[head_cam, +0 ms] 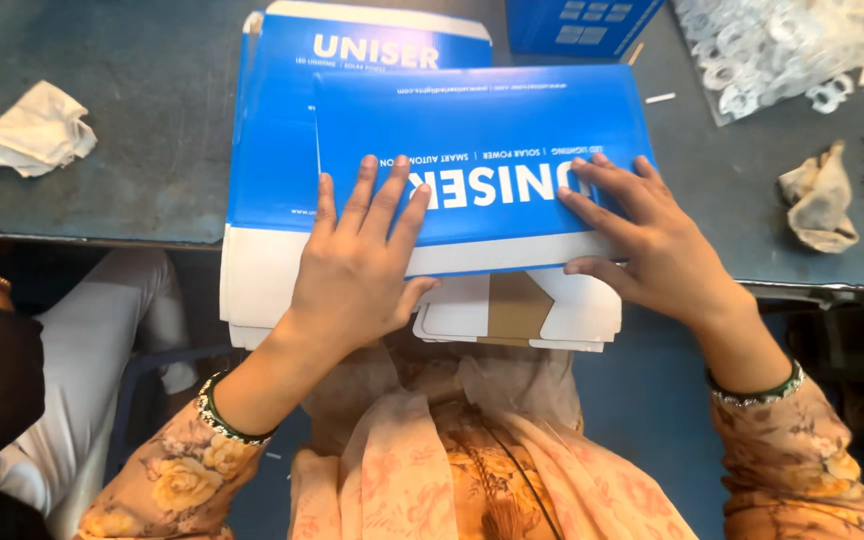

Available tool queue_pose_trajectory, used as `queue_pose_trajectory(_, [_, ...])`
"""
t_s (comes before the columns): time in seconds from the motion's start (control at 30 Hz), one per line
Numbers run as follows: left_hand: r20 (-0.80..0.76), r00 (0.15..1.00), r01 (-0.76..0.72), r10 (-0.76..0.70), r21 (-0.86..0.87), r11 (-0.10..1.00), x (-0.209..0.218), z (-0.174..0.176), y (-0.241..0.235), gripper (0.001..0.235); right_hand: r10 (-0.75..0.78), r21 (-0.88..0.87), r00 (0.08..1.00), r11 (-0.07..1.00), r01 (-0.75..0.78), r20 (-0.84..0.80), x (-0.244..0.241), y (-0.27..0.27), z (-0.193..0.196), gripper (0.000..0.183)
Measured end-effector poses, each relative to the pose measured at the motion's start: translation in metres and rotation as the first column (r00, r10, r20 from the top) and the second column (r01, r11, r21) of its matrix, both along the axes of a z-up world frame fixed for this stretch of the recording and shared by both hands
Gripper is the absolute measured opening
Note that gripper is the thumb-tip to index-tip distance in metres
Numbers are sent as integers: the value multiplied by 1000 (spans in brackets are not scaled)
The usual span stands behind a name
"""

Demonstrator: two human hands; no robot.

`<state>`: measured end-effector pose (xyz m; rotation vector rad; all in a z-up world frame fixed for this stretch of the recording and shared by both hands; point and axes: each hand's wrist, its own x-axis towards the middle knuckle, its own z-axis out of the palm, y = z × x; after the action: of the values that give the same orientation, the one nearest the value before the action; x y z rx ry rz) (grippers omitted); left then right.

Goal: The person folds cardboard into boxes and places plastic-wrapped light fixtures inside by hand.

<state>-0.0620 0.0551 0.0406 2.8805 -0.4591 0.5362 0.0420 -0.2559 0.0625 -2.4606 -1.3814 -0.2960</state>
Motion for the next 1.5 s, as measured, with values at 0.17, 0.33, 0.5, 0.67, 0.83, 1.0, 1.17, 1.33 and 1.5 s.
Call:
queue_pose_trajectory(0.17, [152, 988, -18, 14, 28, 999, 4, -26, 3, 80, -59, 65, 959, 997, 43, 276, 1, 6, -37, 57])
queue_pose_trajectory(0.33, [239, 970, 32, -43, 48, 998, 15, -22, 7, 76, -65, 89, 861, 996, 23, 505, 17, 12, -48, 43])
queue_pose_trajectory(0.5, [291, 950, 95, -114, 79, 992, 21, 9, 19, 71, -25, 79, 883, 997, -14, 469, 10, 12, -2, 52])
queue_pose_trajectory(0.67, [249, 963, 95, -105, 54, 994, 32, 25, 22, 57, 45, -17, 897, 999, -42, 440, 16, 11, 32, 52])
queue_pose_trajectory(0.83, [315, 946, 101, -81, -46, 994, 21, 20, 17, 58, -9, 116, 876, 992, -53, 482, 19, 10, -3, 50])
queue_pose_trajectory(1.0, [250, 964, 144, -92, -198, 970, -11, 4, 33, 40, -50, 197, 904, 980, -39, 425, 11, 7, -18, 43])
queue_pose_trajectory(1.17, [214, 977, 102, -22, -371, 923, -23, -16, 30, 28, -32, 54, 956, 998, 17, 292, -2, 1, 3, 39])
queue_pose_trajectory(1.33, [233, 972, 135, -28, -456, 880, -18, -38, 31, 27, -171, 232, 985, 958, 170, -15, 3, -37, -12, 51])
queue_pose_trajectory(1.5, [326, 945, 215, 3, -629, 747, -7, -55, 24, 62, 201, 721, 882, 665, 196, -425, 26, -46, -68, 66])
